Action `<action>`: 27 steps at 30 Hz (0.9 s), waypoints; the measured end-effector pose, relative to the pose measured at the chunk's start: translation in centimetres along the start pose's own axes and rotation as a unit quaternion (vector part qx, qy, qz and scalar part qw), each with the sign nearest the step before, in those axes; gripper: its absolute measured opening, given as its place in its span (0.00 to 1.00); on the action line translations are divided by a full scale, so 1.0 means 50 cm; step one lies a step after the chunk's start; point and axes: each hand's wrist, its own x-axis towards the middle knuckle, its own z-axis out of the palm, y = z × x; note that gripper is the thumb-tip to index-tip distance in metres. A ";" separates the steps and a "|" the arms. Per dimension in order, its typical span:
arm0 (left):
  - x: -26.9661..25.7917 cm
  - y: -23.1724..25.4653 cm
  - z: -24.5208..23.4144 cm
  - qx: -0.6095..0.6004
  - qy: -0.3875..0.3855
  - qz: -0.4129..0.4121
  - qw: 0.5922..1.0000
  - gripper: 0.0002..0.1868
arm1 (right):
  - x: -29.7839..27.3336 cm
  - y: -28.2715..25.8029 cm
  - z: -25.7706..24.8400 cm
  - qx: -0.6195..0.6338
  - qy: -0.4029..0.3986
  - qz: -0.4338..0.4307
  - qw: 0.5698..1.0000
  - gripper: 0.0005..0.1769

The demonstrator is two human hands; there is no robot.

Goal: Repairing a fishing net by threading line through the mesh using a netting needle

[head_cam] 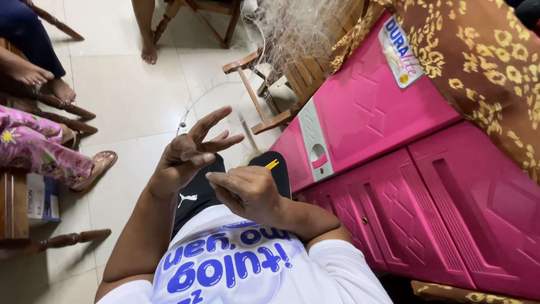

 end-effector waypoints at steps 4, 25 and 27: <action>-0.024 -0.031 -0.025 -0.076 0.013 -0.005 0.997 0.19 | -0.009 0.010 0.014 -0.007 -0.013 0.013 1.000 0.07; -0.027 -0.045 -0.052 -0.091 0.044 -0.010 0.995 0.19 | -0.010 0.028 -0.006 -0.009 0.028 0.056 0.998 0.08; -0.025 -0.046 -0.058 -0.077 0.034 -0.002 0.996 0.20 | 0.011 0.015 -0.016 0.004 0.022 0.044 0.999 0.07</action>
